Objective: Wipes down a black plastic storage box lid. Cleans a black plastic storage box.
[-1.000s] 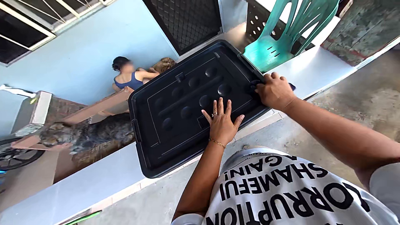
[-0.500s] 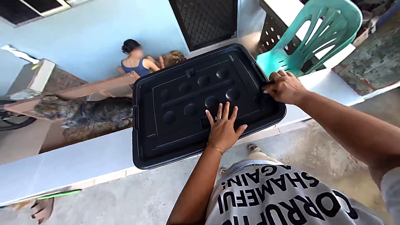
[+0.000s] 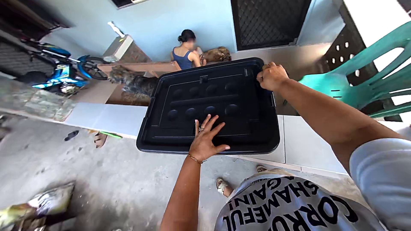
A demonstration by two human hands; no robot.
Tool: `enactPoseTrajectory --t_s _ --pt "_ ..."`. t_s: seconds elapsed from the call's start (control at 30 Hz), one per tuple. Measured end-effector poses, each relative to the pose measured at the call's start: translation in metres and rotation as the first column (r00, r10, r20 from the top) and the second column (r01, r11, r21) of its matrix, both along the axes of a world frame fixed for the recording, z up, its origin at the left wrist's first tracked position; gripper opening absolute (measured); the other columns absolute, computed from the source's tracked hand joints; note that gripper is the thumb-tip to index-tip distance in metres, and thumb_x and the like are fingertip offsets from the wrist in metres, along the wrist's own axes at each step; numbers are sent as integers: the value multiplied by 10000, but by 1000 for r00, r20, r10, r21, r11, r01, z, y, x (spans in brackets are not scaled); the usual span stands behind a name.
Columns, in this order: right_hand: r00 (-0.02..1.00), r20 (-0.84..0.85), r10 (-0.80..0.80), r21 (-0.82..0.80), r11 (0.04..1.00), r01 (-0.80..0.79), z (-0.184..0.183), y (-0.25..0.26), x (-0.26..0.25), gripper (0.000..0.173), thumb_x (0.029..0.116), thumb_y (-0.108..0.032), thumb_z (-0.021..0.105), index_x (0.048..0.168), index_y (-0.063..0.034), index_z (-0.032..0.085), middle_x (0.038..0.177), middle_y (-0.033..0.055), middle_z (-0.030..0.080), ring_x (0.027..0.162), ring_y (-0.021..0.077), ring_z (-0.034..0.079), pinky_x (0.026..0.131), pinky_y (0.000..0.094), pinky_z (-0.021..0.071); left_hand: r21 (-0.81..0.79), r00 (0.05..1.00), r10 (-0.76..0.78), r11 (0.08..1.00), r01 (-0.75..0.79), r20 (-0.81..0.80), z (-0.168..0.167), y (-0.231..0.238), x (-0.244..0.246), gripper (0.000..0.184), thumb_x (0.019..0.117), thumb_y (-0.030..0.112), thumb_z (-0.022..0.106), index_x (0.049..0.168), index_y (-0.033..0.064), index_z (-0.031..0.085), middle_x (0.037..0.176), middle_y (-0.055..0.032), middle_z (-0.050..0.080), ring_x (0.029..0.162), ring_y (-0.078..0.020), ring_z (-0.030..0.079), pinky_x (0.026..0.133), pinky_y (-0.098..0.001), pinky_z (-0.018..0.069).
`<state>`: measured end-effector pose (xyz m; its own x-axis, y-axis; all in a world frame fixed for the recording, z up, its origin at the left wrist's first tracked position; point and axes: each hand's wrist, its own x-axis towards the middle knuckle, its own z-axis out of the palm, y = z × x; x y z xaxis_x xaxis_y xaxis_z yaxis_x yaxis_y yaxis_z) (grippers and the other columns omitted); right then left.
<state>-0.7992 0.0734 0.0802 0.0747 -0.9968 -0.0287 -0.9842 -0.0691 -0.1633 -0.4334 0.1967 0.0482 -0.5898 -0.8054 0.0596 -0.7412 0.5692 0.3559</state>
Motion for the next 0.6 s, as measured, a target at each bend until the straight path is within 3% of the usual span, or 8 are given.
enactPoseTrajectory --t_s 0.1,0.2,0.27,0.33,0.4,0.5,0.6 --pt "995 49 87 -60 995 -84 -15 22 12 314 1043 -240 501 1055 -24 730 1241 239 630 1244 457 553 898 652 475 -25 987 161 987 -160 23 -4 -2 19 840 830 761 630 1494 251 563 1666 -28 350 1594 -283 134 1239 -684 9" --pt "980 80 183 -165 972 -168 -25 61 31 300 1015 -221 534 963 8 720 1149 252 649 1156 454 600 837 624 494 -10 943 294 955 -296 155 -1 -3 42 781 928 694 560 1545 220 494 1689 -36 296 1598 -299 97 1222 -698 -22" --pt "970 99 224 -177 963 -204 -25 84 48 294 1003 -238 567 933 -3 730 1111 236 659 1119 439 615 817 608 503 -11 900 366 927 -375 238 8 -3 48 746 948 670 568 1536 216 506 1685 -35 307 1598 -312 89 1204 -716 -48" --pt "954 133 270 -105 961 -257 -19 98 63 347 1009 -337 592 978 -27 746 1141 218 657 1158 418 603 868 593 504 -15 835 461 877 -480 301 24 -4 36 782 953 659 580 1547 160 483 1664 -96 340 1594 -331 102 1207 -717 -49" --pt "925 144 352 -15 935 -353 -16 109 72 469 1006 -496 583 1064 -63 752 1194 206 644 1217 402 573 944 577 486 6 778 551 815 -580 301 36 -4 8 873 974 670 530 1605 94 351 1643 -208 334 1580 -403 119 1206 -735 -12" --pt "871 140 471 113 866 -486 -7 109 75 478 1007 -553 556 1192 -159 755 1234 184 634 1251 370 550 991 554 463 68 785 572 796 -601 240 36 -2 -37 1043 902 780 524 1649 117 225 1699 -210 179 1582 -427 44 1175 -776 -19" --pt "876 117 468 116 870 -480 3 83 66 385 996 -499 611 1121 -181 787 1158 176 660 1204 387 576 921 585 499 137 825 503 826 -546 256 19 -2 -61 1151 814 868 536 1664 174 186 1733 -158 -8 1590 -377 -75 1156 -781 -89"
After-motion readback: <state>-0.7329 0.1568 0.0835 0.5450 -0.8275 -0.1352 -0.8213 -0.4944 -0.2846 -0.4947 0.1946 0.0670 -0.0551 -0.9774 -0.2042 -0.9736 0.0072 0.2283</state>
